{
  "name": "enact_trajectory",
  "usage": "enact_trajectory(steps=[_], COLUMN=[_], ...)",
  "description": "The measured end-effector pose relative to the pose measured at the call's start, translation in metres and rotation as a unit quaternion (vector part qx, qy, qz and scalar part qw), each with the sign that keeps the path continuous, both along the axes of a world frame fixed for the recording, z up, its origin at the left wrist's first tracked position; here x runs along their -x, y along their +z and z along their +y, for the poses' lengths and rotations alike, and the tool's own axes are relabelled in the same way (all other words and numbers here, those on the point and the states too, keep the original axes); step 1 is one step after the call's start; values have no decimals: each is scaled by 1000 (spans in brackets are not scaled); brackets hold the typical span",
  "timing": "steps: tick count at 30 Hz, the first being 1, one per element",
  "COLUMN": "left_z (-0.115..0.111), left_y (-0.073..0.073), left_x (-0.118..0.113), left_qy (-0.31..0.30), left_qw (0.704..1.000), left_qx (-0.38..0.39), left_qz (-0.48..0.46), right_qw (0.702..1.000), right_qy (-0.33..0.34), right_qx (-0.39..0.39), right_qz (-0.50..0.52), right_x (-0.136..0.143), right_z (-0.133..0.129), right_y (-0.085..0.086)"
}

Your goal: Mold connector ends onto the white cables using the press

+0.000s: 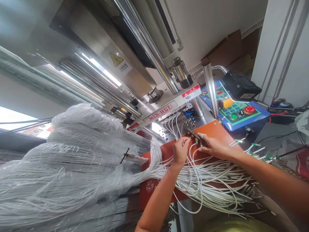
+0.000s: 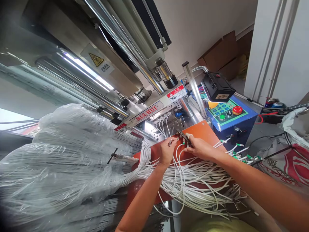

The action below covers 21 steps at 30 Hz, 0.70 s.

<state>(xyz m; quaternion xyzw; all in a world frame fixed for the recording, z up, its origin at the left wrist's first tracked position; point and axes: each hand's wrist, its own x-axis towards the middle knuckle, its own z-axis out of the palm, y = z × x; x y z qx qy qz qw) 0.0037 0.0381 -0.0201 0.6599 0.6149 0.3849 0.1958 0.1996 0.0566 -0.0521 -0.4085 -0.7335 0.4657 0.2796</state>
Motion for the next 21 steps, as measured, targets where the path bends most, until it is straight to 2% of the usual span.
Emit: enact_trajectory(steps=[5,15,18,21], left_z=[2,7,6,6], left_y=[-12,-20,-22,-23], left_x=[1,1,1,2], left_qy=[-79,-70,-65,-72], left_qw=[994,995,994,992], left_qx=[-29,-34,-44,-60], left_qz=[63,64,74,88], right_qw=[1000,999,998,999], right_qy=[13,7,17,29], right_qx=[8,25,34,28], right_qz=[3,-28,-51,-32], right_x=[-1,-2,-3,-4], right_z=[0,-1,0,2], right_y=[3,13,14,12])
